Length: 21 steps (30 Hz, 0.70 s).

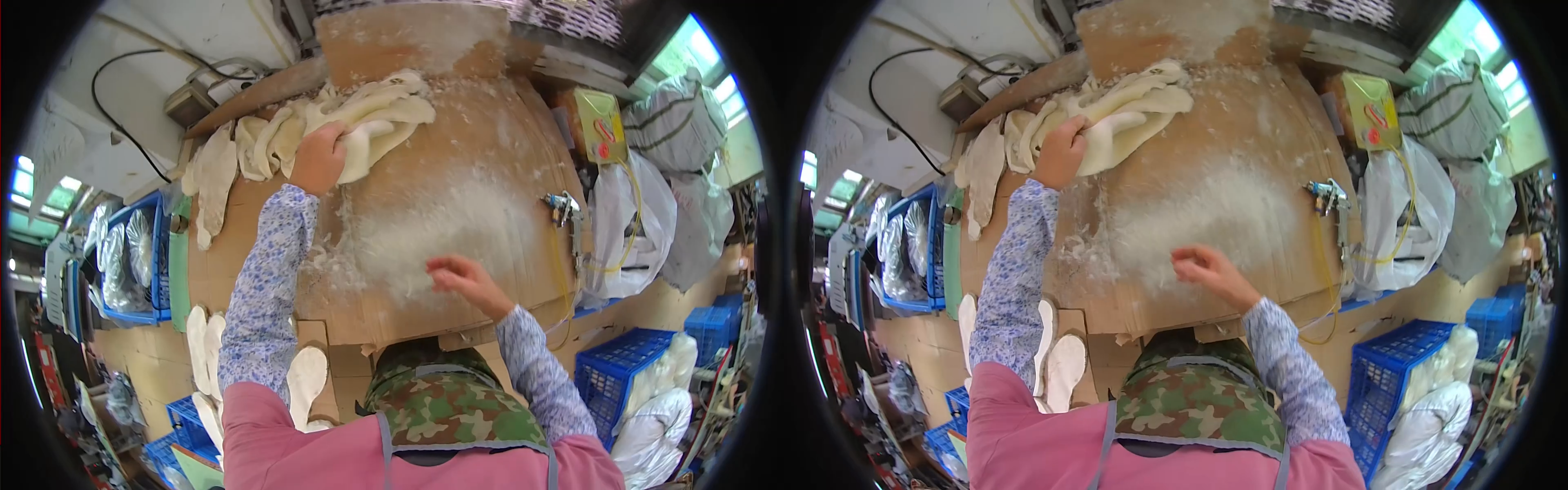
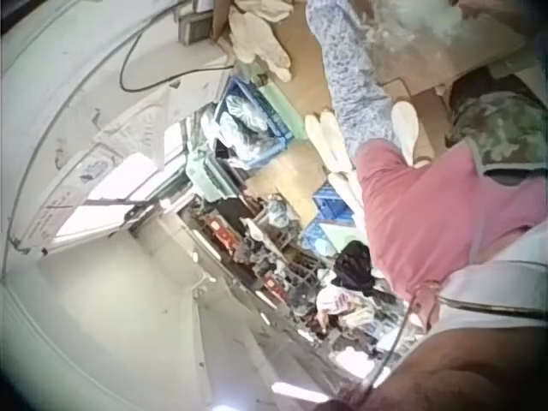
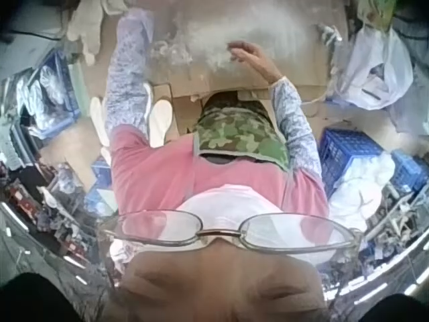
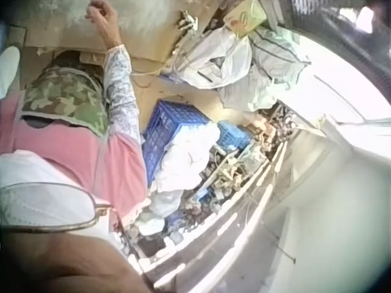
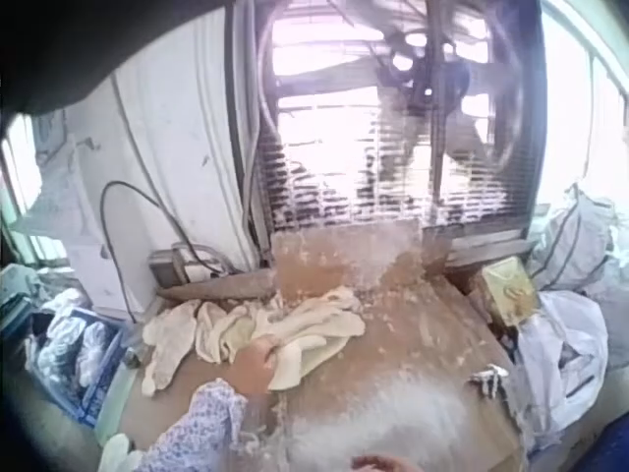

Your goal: The recorder is assembling and finishing shoe insoles, including trimming excess fabric and applying spray adhesive.

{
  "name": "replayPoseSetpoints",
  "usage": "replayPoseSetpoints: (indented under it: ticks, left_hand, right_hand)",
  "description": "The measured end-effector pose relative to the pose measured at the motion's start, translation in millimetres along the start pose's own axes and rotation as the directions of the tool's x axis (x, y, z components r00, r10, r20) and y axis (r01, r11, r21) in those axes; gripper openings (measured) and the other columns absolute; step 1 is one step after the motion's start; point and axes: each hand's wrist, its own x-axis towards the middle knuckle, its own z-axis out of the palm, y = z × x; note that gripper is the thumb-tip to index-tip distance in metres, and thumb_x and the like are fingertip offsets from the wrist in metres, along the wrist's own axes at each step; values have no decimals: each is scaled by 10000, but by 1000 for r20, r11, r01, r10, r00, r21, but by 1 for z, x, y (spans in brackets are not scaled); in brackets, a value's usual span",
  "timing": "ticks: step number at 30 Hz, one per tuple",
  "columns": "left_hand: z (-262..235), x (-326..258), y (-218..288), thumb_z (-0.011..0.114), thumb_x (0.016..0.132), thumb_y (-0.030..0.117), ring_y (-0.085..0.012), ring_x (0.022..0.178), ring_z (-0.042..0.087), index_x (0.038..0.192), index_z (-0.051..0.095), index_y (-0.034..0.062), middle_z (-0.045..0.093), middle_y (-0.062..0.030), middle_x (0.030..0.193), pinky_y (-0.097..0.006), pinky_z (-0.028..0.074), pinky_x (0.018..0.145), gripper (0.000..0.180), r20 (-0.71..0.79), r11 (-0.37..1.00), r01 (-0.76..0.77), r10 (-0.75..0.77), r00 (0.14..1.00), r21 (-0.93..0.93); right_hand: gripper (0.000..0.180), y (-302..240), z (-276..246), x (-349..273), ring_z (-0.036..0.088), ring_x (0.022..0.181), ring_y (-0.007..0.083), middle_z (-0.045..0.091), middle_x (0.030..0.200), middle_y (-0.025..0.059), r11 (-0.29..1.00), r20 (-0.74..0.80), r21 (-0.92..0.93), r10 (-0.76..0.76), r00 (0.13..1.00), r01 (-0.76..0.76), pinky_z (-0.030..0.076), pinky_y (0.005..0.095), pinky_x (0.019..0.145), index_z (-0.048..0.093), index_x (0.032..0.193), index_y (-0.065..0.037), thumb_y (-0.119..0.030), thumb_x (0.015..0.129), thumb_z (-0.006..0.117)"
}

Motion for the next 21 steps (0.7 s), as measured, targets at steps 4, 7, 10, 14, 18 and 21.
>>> replayPoseSetpoints:
  ticks: [4, 7, 10, 14, 18, 21]
  left_hand:
    - [-25, -8, 101, 522, 765, 60, -373, 910, 580, 945, 618, 13, 598, -180, 922, -455, 462, 791, 209, 257, 966, -227, 190, 948, 122]
    - [-3, -57, 156, 561, 751, 95, -278, 897, 580, 973, 615, 29, 587, -130, 941, -393, 443, 747, 239, 327, 835, -508, 429, 842, 212]
    - [32, -123, 185, 574, 749, 61, -245, 902, 552, 1119, 609, 55, 555, -89, 971, -355, 416, 754, 371, 605, 831, -509, 291, 741, 225]
    - [66, -181, 185, 574, 715, 24, -235, 883, 517, 1153, 592, 36, 534, -79, 948, -352, 398, 736, 438, 583, 901, -407, 254, 771, 147]
    - [80, -224, 191, 558, 687, -42, -262, 911, 510, 1142, 580, 17, 538, -99, 979, -361, 395, 745, 459, 538, 982, -146, 60, 841, 119]
    - [80, -238, 199, 539, 683, -71, -292, 896, 514, 1111, 572, 4, 555, -119, 986, -370, 399, 743, 436, 392, 998, 49, -63, 918, 43]
  right_hand:
    - [626, -14, -10, 54, 546, 1153, 240, 468, 1366, 149, 893, 92, 448, -94, 991, 43, 463, 345, 926, 365, 1395, -20, -415, 940, 532]
    - [723, -16, -30, 77, 510, 1209, 260, 408, 1415, 184, 579, 130, 811, -44, 991, -81, 464, 363, 935, 299, 1414, 12, -449, 919, 555]
    - [767, 0, -45, 69, 541, 1161, 257, 475, 1347, 188, 447, 88, 875, 236, 968, -189, 469, 369, 930, 288, 1405, 35, -452, 896, 591]
    - [681, 28, -55, 42, 591, 1040, 215, 567, 1218, 142, 851, -102, 504, 227, 969, -146, 479, 347, 907, 388, 1346, 35, -392, 875, 633]
    - [667, 39, -48, 39, 604, 973, 209, 608, 1113, 147, 997, -303, -70, 20, 953, -43, 490, 325, 813, 503, 1240, 70, -349, 765, 713]
    - [655, 27, -41, 53, 616, 950, 217, 613, 1101, 145, 905, -313, -421, -89, 946, -55, 504, 328, 774, 525, 1227, 56, -320, 734, 737]
